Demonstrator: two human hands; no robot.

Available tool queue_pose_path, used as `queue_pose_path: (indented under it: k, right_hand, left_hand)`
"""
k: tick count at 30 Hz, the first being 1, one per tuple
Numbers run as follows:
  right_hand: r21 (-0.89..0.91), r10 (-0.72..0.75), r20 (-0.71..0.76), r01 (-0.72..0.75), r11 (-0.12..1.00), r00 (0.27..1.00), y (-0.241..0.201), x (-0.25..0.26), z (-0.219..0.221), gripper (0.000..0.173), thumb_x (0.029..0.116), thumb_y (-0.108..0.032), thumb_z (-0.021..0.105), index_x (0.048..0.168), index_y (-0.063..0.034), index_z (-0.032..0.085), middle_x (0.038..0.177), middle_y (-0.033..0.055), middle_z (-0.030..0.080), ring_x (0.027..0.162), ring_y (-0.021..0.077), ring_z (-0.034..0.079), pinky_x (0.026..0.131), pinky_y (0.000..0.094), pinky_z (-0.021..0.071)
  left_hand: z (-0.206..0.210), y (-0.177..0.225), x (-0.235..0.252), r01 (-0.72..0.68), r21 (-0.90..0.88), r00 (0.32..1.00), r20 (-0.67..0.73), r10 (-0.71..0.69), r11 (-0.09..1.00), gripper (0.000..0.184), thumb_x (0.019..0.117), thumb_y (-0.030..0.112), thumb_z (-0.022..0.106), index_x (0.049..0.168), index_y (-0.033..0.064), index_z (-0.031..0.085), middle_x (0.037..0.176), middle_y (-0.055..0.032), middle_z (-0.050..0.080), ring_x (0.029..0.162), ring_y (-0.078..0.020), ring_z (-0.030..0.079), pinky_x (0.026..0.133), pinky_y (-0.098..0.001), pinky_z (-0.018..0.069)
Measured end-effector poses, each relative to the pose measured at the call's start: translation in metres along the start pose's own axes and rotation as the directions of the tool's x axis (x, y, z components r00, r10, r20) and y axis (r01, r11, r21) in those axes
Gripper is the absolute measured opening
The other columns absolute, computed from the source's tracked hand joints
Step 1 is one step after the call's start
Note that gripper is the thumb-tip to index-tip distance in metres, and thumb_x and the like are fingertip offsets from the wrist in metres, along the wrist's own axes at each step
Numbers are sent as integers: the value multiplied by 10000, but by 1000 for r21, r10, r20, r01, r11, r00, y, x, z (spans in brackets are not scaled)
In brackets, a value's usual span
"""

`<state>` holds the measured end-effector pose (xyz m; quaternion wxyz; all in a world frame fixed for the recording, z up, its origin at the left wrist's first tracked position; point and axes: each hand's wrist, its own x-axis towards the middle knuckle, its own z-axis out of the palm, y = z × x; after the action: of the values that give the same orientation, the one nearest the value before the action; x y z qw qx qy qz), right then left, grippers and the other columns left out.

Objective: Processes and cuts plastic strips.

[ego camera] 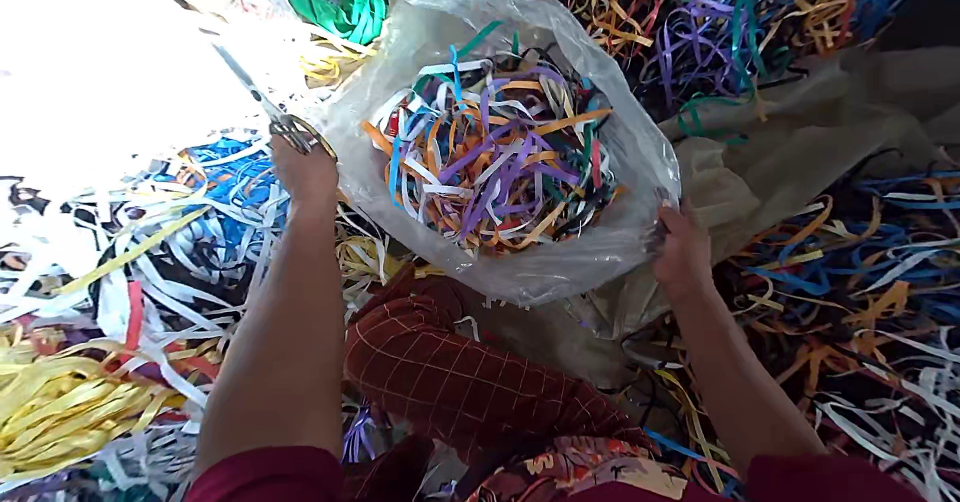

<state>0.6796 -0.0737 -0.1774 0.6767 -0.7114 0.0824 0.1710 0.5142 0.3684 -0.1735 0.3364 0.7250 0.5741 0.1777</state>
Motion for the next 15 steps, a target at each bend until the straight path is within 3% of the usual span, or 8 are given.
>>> queue_pose_path:
  k: [2, 5, 7, 9, 11, 13, 14, 15]
  right_hand:
    - [-78, 73, -9, -73, 994, 997, 29, 5, -5, 257, 1087, -136, 444, 1318, -38, 500, 882, 30, 571, 659, 73, 568, 602, 267, 522]
    - [-40, 177, -59, -180, 983, 982, 46, 13, -5, 315, 1079, -125, 466, 1377, -26, 470, 947, 62, 577, 700, 95, 579, 612, 274, 524]
    - [-46, 175, -61, -178, 983, 983, 44, 16, -6, 362, 1081, -136, 466, 1425, -24, 448, 1065, 101, 594, 821, 128, 612, 704, 307, 543]
    - [-60, 143, -45, -145, 988, 989, 43, 23, -9, 443, 1084, -146, 464, 1507, -43, 386, 1237, 155, 582, 966, 182, 628, 800, 357, 553]
    - [-135, 43, -65, -51, 989, 997, 41, 28, -11, 516, 1060, -141, 497, 1547, -54, 349, 1308, 190, 532, 1012, 228, 603, 791, 391, 543]
    - [-270, -135, -67, 112, 956, 989, 32, 24, -17, 621, 1012, -141, 574, 1567, -10, 328, 1493, 296, 392, 1255, 363, 500, 963, 471, 502]
    - [-354, -260, -30, 233, 906, 965, 24, 18, -18, 632, 994, -138, 590, 1552, 26, 344, 1516, 352, 347, 1307, 430, 458, 1016, 492, 473]
    - [-410, -370, 30, 349, 843, 929, 14, 9, -14, 601, 989, -132, 585, 1521, 58, 380, 1489, 379, 366, 1268, 447, 477, 992, 484, 479]
  left_hand:
    - [0, -16, -5, 16, 34, 998, 58, -18, 999, 498, 1003, 138, 561, 1450, -45, 440, 1369, -331, 545, 1270, -475, 547, 1041, -648, 433]
    - [2, -43, -12, 93, 28, 991, 99, -95, 995, 500, 1025, 182, 547, 1450, -59, 441, 1376, -335, 531, 1257, -473, 549, 1031, -646, 443]
    - [-8, -57, -23, 123, 10, 988, 95, -124, 992, 521, 1076, 282, 480, 1466, -58, 415, 1364, -341, 541, 1237, -476, 570, 1022, -648, 458]
    - [-28, -66, -39, 105, -37, 989, 105, -101, 994, 532, 1088, 310, 451, 1493, -29, 387, 1312, -305, 590, 1137, -442, 630, 959, -625, 506]
    - [-59, -71, -70, 37, -53, 993, 117, -31, 998, 488, 1096, 291, 437, 1471, -19, 392, 1194, -245, 663, 959, -351, 673, 853, -552, 541]
    - [-95, -87, -107, 15, -40, 995, 98, -11, 999, 467, 1081, 244, 496, 1445, -37, 415, 1152, -263, 653, 947, -366, 671, 859, -576, 547]
    - [-112, -99, -126, 27, -34, 998, 62, -24, 999, 457, 1074, 241, 520, 1428, -32, 430, 1125, -263, 642, 916, -358, 669, 837, -569, 554]
    - [-126, -113, -144, 58, -41, 998, 13, -58, 997, 442, 1073, 232, 525, 1423, -25, 441, 1119, -259, 632, 883, -335, 665, 811, -543, 559]
